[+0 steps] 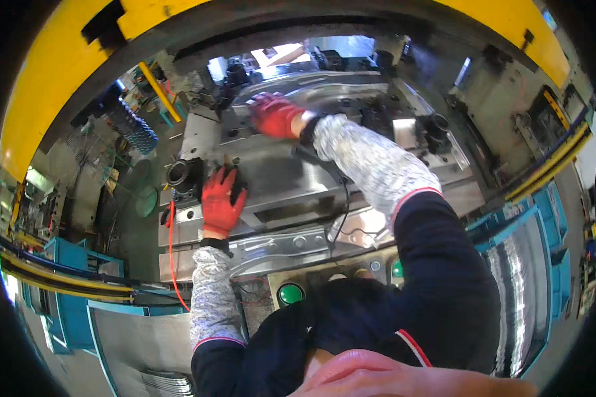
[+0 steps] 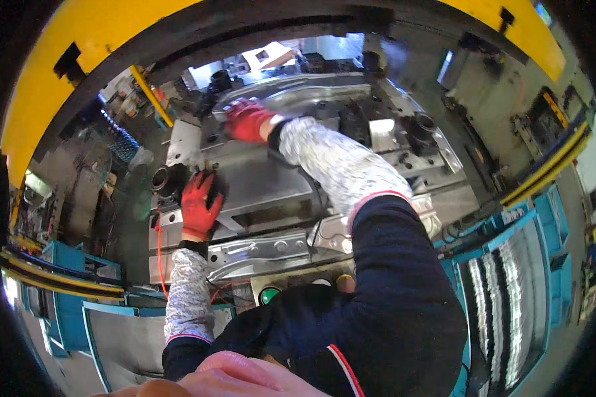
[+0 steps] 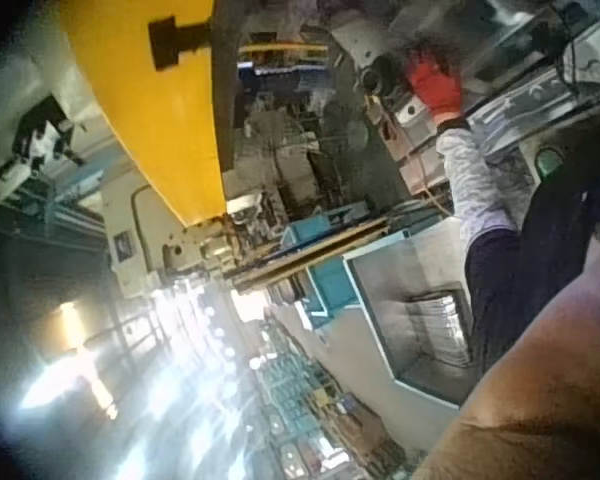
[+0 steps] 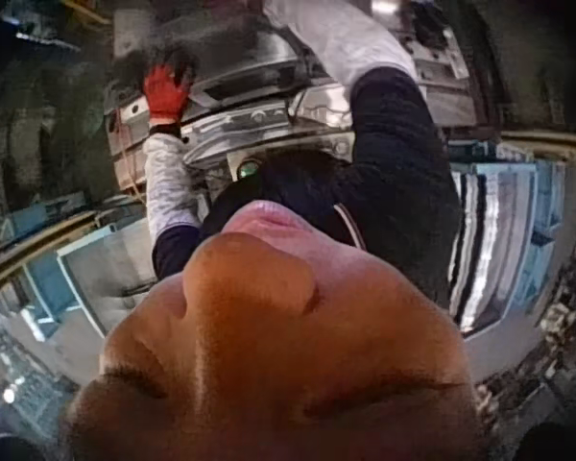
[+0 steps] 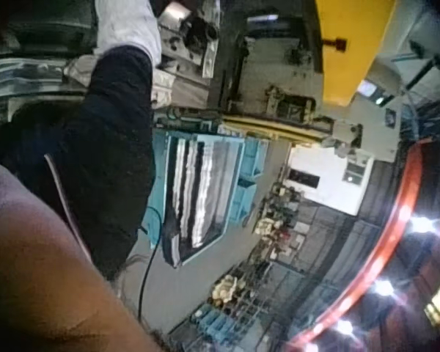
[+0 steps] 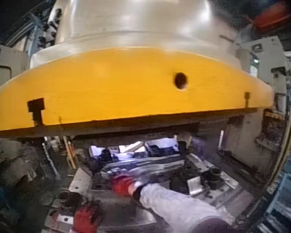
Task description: Operating a metal stamping or forming press to manufacture metal components.
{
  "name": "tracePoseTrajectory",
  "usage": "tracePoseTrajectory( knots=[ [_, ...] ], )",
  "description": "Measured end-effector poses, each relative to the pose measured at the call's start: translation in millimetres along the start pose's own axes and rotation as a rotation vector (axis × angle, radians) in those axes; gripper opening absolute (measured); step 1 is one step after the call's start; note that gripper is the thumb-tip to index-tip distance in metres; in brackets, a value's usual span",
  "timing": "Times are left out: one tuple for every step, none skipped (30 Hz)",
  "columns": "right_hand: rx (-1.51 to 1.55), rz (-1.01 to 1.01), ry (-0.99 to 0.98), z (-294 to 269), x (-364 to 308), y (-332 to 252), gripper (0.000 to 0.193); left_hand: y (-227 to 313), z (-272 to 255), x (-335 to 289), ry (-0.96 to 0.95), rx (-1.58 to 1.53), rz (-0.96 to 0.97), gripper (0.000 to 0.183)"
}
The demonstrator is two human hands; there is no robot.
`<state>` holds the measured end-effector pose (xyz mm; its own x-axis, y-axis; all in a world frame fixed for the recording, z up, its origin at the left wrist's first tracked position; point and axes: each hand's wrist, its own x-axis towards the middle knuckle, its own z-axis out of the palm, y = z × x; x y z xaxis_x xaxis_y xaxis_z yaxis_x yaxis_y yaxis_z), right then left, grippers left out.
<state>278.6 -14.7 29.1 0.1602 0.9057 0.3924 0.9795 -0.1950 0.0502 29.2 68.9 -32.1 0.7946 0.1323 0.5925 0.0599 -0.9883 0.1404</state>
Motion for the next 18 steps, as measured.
tracePoseTrajectory(
  knots=[
    [0.100,-0.086,0.157,-12.4,-27.4,-24.4,0.045,-5.0,2.2,-3.0,-0.011,0.026,-0.013,0.052],
    [0.205,-0.178,0.315,-34.2,-56.6,-52.8,0.042,-7.9,1.6,-7.3,-0.005,0.033,-0.017,0.052],
    [0.254,-0.282,0.248,-51.6,-88.6,-66.3,0.042,-8.9,1.0,-9.4,0.005,0.039,-0.018,0.051],
    [0.300,-0.384,0.179,-69.9,-124.9,-72.7,0.042,-8.3,2.1,-9.9,0.016,0.041,-0.016,0.051],
    [0.291,-0.413,0.173,-91.5,-162.6,-78.6,0.042,-5.1,0.4,-8.4,0.014,0.006,-0.029,0.047],
    [0.290,-0.452,0.176,-106.6,-200.3,-80.8,0.042,-2.3,-4.8,-14.2,0.075,-0.019,-0.013,0.046],
    [0.294,-0.412,0.127,-116.7,-240.4,-77.3,0.044,1.9,-10.2,-19.7,0.138,-0.047,0.008,0.046],
    [0.305,-0.327,-0.034,-128.7,-280.2,-67.6,0.046,8.2,-14.1,-28.2,0.200,-0.077,0.023,0.045],
    [0.322,-0.155,-0.103,-130.2,-329.3,-57.6,0.046,19.7,-20.6,-41.9,0.231,-0.103,-0.003,0.046],
    [0.302,-0.008,0.006,-125.9,-379.2,-48.6,0.044,36.4,-32.1,-54.5,0.236,-0.138,0.011,0.045],
    [0.186,0.173,-0.053,-122.2,-425.1,-44.6,0.042,50.4,-41.5,-79.1,0.265,-0.180,-0.074,0.044],
    [0.214,0.386,-0.155,-112.1,-469.3,-36.8,0.042,48.5,-33.3,-120.9,0.330,-0.121,-0.197,0.044],
    [0.224,0.698,-0.279,-101.0,-512.6,-37.2,0.045,71.1,-41.7,-140.4,0.365,-0.224,-0.325,0.042],
    [0.273,0.878,-0.221,-77.4,-555.8,-37.3,0.048,65.0,-28.9,-187.8,0.406,-0.200,-0.496,0.038],
    [0.331,1.054,-0.166,-44.4,-593.2,-34.3,0.051,67.5,-10.1,-232.3,0.542,-0.478,-0.833,0.037],
    [0.519,1.153,-0.159,-2.5,-628.0,-30.1,0.054,73.8,3.5,-261.6,0.558,-0.690,-1.011,0.039],
    [0.704,1.270,-0.145,38.6,-662.9,-30.7,0.057,66.1,26.6,-291.2,0.356,-0.823,-1.107,0.044],
    [0.894,1.352,-0.140,59.7,-676.3,-25.9,0.060,73.9,40.5,-306.2,0.149,-0.857,-1.169,0.047]
  ],
)
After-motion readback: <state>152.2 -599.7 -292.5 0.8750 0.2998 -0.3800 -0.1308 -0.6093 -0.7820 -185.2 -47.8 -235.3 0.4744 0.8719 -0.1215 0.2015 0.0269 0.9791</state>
